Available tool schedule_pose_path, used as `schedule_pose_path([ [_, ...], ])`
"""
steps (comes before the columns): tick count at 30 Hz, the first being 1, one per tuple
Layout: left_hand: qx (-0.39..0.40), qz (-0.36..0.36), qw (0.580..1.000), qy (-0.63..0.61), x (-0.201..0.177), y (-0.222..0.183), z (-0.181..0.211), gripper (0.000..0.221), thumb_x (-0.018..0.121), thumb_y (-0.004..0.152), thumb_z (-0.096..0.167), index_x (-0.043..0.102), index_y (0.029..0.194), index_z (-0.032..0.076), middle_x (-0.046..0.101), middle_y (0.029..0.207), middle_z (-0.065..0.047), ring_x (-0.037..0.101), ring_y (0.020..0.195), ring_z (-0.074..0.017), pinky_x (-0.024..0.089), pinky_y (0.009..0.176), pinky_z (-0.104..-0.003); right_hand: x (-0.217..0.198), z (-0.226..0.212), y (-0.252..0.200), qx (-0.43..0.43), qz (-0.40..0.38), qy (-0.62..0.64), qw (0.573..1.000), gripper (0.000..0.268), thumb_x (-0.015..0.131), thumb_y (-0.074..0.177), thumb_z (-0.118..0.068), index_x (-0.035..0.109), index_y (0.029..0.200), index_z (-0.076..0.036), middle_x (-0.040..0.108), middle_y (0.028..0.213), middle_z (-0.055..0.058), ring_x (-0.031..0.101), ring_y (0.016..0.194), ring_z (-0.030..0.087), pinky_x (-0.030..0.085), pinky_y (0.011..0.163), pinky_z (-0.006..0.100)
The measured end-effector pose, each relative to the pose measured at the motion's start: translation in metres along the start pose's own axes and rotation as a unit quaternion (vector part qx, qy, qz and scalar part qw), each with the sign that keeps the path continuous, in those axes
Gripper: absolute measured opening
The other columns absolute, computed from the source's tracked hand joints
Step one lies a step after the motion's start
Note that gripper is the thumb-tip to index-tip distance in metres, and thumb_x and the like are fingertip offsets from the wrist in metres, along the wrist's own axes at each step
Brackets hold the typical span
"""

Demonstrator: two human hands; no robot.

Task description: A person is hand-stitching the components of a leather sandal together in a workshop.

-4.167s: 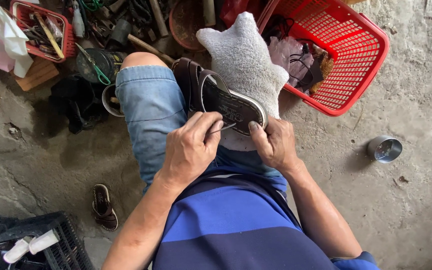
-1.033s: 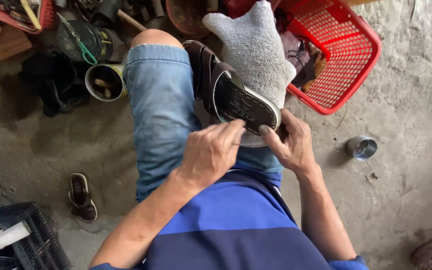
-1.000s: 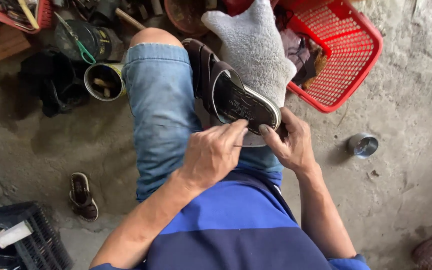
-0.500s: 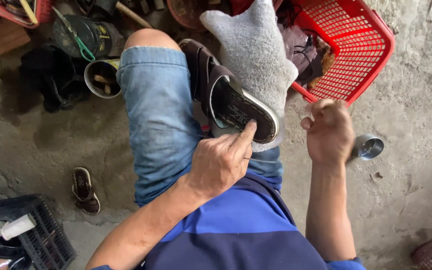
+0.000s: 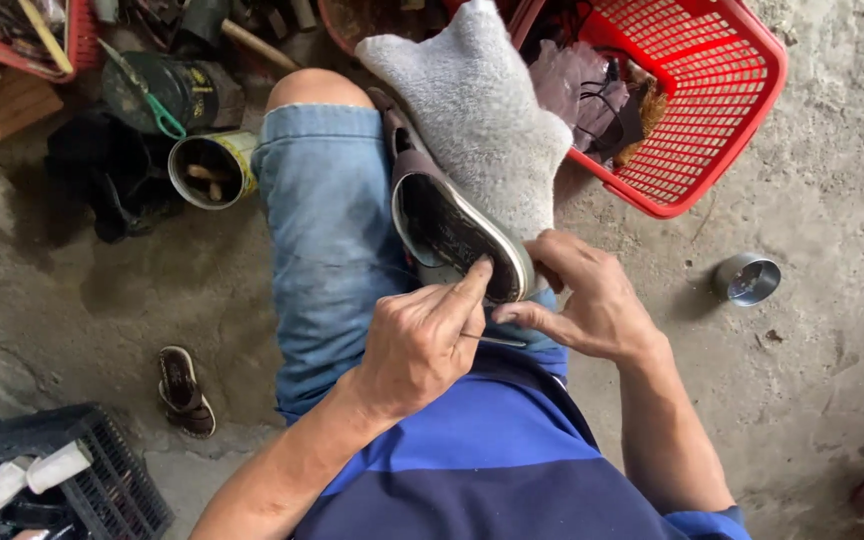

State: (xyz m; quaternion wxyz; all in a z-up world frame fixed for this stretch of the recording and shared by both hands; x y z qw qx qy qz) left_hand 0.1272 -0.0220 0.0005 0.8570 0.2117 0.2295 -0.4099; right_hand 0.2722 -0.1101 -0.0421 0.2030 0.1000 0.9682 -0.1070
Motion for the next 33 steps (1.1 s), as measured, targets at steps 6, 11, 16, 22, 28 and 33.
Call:
schedule_pose_path([
  [6, 0.026, -0.017, 0.997, 0.068, 0.020, 0.000, -0.005, 0.040, 0.055, 0.091, -0.002, 0.069, 0.129, 0.002, 0.057, 0.056, -0.002, 0.060, 0.049, -0.0177, 0.049, 0.043, -0.026, 0.003, 0.016, -0.017, 0.020, 0.066, -0.028, 0.997, 0.039, 0.086, 0.082, -0.034, 0.059, 0.069, -0.009, 0.043, 0.050, 0.000, 0.043, 0.044, 0.021, 0.038, 0.046, 0.032],
  [11, 0.016, -0.045, 0.996, 0.078, 0.020, 0.006, 0.001, 0.039, 0.056, 0.095, 0.006, 0.067, 0.132, 0.005, 0.060, 0.063, -0.006, 0.063, 0.052, -0.0224, 0.051, 0.045, -0.033, 0.008, 0.019, -0.013, 0.095, 0.073, -0.004, 0.993, 0.030, 0.078, 0.090, -0.032, 0.064, 0.079, -0.008, 0.056, 0.055, 0.006, 0.055, 0.049, 0.021, 0.044, 0.048, 0.034],
  [16, -0.042, -0.072, 0.995, 0.050, -0.026, 0.020, 0.014, 0.040, 0.065, 0.089, 0.002, 0.064, 0.129, 0.004, 0.060, 0.116, -0.015, 0.070, 0.097, -0.0359, 0.062, 0.075, -0.044, 0.009, 0.003, -0.006, 0.146, 0.099, 0.080, 0.981, 0.023, 0.068, 0.096, -0.026, 0.065, 0.082, -0.009, 0.055, 0.061, 0.008, 0.055, 0.061, 0.017, 0.046, 0.056, 0.036],
  [22, -0.067, -0.076, 0.995, 0.014, -0.044, 0.010, 0.005, 0.027, 0.061, 0.102, 0.013, 0.069, 0.128, 0.011, 0.067, 0.101, -0.004, 0.075, 0.088, -0.0256, 0.062, 0.068, -0.035, 0.010, 0.035, -0.011, 0.177, 0.085, 0.101, 0.975, 0.032, 0.056, 0.101, -0.028, 0.064, 0.078, -0.007, 0.063, 0.059, 0.014, 0.063, 0.061, 0.021, 0.050, 0.059, 0.035],
  [28, -0.066, -0.073, 0.993, 0.061, -0.020, 0.000, -0.007, 0.034, 0.062, 0.098, 0.013, 0.073, 0.128, 0.023, 0.062, 0.086, 0.002, 0.069, 0.065, -0.0228, 0.058, 0.054, -0.035, 0.010, 0.031, -0.008, 0.185, 0.085, 0.083, 0.976, 0.038, 0.054, 0.102, -0.029, 0.064, 0.074, -0.005, 0.066, 0.061, 0.017, 0.057, 0.062, 0.021, 0.046, 0.058, 0.038],
  [33, -0.051, -0.081, 0.993, 0.069, -0.015, 0.005, -0.007, 0.037, 0.063, 0.096, 0.012, 0.073, 0.131, 0.022, 0.063, 0.085, -0.002, 0.069, 0.063, -0.0268, 0.057, 0.053, -0.039, 0.012, 0.041, -0.012, 0.193, 0.090, 0.085, 0.973, 0.038, 0.056, 0.101, -0.031, 0.063, 0.072, -0.007, 0.067, 0.062, 0.015, 0.059, 0.062, 0.020, 0.047, 0.058, 0.037],
])
Point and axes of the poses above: each hand's wrist, its own y-axis towards the middle knuckle, its own x-axis out of the palm, z = x × y, the point moved 8 cm from there along y, towards the middle knuckle
